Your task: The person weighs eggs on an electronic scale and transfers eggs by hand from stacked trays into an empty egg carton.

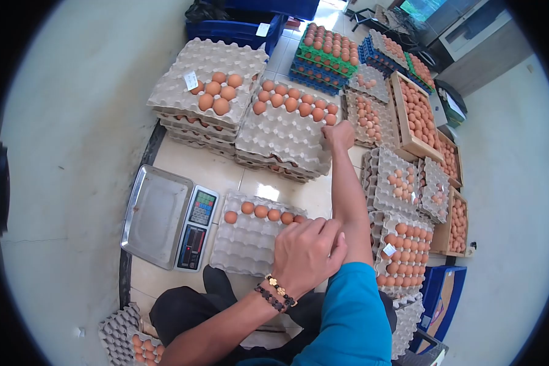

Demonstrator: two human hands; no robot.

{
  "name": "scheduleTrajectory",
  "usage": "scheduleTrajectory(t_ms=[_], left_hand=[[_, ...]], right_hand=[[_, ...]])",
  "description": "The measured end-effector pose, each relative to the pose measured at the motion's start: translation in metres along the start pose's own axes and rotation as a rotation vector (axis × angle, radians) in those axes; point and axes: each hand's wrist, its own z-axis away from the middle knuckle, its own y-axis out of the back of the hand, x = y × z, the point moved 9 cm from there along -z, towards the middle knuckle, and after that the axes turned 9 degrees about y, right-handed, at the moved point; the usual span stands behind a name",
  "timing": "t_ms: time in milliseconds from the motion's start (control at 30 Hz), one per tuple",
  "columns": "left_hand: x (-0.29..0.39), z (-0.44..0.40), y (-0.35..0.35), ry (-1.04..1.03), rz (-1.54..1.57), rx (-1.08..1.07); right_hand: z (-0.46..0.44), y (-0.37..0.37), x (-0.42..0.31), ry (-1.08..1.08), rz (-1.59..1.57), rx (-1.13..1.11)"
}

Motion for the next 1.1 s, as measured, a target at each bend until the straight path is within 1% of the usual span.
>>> scheduleTrajectory(t_ms=[100,133,233,300,367,400,433,467,500,600,700,733,833,867,967,1000,1100], left_hand=[[0.000,0.000,0.000,-0.015,0.020,0.021],[0.000,0.001,0.001,-0.020,0.029,0.027],[0.006,0.000,0.007,-0.027,0.010,0.034],[0.001,-0.009,0.009,0.038,0.002,0.006],[-0.004,-0.019,0.020,0.066,-0.012,0.017],[-0.007,-0.025,0.032,0.061,-0.023,0.045],[-0.006,-0.029,0.044,-0.001,-0.112,0.072],[-0.005,-0.028,0.055,-0.062,-0.203,0.099],[-0.010,-0.024,0.062,-0.063,-0.149,0.048],[-0.016,-0.004,0.082,-0.040,0.029,-0.082],[-0.013,0.025,0.098,-0.026,0.170,-0.188],[-0.009,0.038,0.114,-0.013,0.129,-0.125],[-0.020,0.084,0.142,0.292,0.499,-0.153],[-0.031,0.097,0.153,0.188,0.523,-0.097],[-0.046,0.148,0.187,0.481,1.114,-0.123],[-0.052,0.162,0.197,0.547,1.244,-0.156],[-0.052,0.205,0.227,0.568,1.410,-0.233]], right_hand=[[-0.011,0.005,0.019,0.063,-0.115,0.191],[-0.017,-0.010,0.034,0.057,-0.429,0.143],[0.013,-0.022,0.034,-0.132,-1.203,-0.189],[0.062,-0.019,0.015,-0.249,-1.612,-0.338],[0.117,-0.006,-0.015,-0.210,-1.925,-0.489],[0.145,0.000,-0.023,-0.204,-1.929,-0.443],[0.173,0.010,-0.034,-0.196,-1.936,-0.399],[0.198,0.026,-0.044,-0.102,-1.912,-0.421],[0.222,0.041,-0.056,-0.006,-1.886,-0.443],[0.293,0.084,-0.096,0.197,-1.707,-0.375],[0.355,0.118,-0.125,0.270,-1.764,-0.441],[0.373,0.129,-0.131,0.296,-1.652,-0.499],[0.415,0.135,-0.138,0.166,-1.685,-0.477],[0.435,0.148,-0.147,0.175,-1.669,-0.555],[0.491,0.180,-0.173,0.311,-2.069,-0.829],[0.506,0.190,-0.178,0.459,-2.008,-0.927],[0.548,0.202,-0.186,0.668,-1.579,-0.847]])
